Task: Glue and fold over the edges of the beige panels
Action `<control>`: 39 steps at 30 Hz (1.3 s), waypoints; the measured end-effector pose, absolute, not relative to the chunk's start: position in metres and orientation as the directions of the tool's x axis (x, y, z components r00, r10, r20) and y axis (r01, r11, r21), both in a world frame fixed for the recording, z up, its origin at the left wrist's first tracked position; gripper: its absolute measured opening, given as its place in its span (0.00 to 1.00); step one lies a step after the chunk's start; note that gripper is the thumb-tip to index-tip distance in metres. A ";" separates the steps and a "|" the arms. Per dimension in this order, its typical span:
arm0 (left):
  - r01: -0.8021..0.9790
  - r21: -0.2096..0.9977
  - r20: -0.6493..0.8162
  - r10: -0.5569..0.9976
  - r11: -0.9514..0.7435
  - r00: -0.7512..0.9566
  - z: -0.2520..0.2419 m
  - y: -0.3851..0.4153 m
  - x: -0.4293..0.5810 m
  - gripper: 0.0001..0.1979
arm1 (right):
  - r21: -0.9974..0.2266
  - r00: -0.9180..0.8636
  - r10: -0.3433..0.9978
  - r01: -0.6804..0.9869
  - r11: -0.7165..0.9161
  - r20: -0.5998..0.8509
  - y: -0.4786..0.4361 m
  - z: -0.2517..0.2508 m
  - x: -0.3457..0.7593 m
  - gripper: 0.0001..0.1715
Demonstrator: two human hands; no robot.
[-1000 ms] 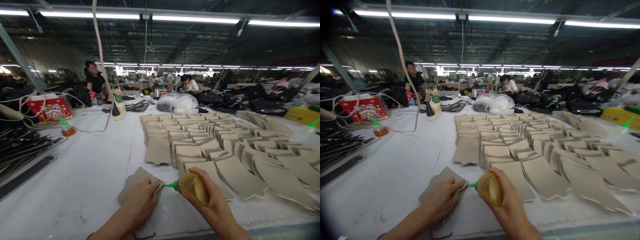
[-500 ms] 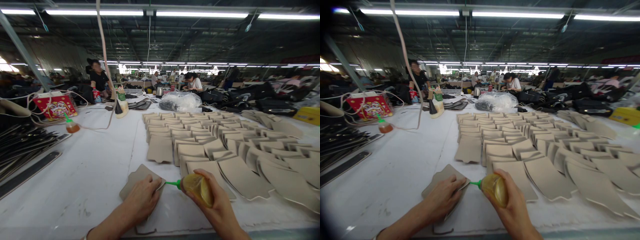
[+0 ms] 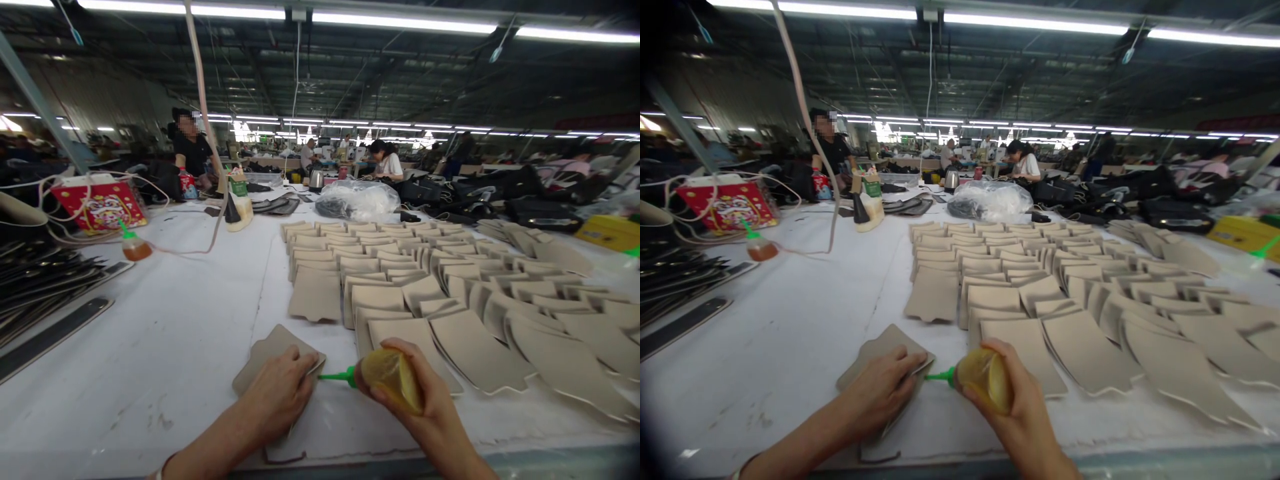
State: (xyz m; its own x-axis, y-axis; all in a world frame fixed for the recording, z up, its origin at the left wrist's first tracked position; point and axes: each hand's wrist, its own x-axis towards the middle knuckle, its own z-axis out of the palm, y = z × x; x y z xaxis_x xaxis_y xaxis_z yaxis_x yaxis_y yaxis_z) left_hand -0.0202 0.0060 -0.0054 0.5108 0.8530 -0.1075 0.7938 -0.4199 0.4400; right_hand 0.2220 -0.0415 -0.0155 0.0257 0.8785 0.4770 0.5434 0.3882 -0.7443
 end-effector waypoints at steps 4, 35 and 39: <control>0.803 0.430 -0.125 0.853 -0.413 0.506 -0.005 0.005 -0.020 0.20 | -0.794 0.105 0.881 0.491 0.357 0.461 -0.039 -0.013 0.220 0.23; 0.804 0.399 -0.122 0.843 -0.441 0.524 -0.004 -0.001 -0.026 0.21 | -0.944 0.082 0.977 0.284 0.168 0.199 -0.067 -0.018 0.201 0.27; 0.804 0.409 -0.129 0.845 -0.431 0.519 -0.004 -0.002 -0.027 0.22 | -0.963 0.040 0.988 0.235 0.135 0.148 -0.071 -0.019 0.199 0.28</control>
State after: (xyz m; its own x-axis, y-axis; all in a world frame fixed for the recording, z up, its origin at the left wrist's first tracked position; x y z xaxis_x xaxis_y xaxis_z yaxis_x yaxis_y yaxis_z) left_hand -0.0267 -0.0021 -0.0038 0.5192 0.8448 -0.1293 0.8039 -0.4315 0.4093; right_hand 0.1986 -0.0705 -0.0194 0.0401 0.9881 0.1483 0.2350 0.1349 -0.9626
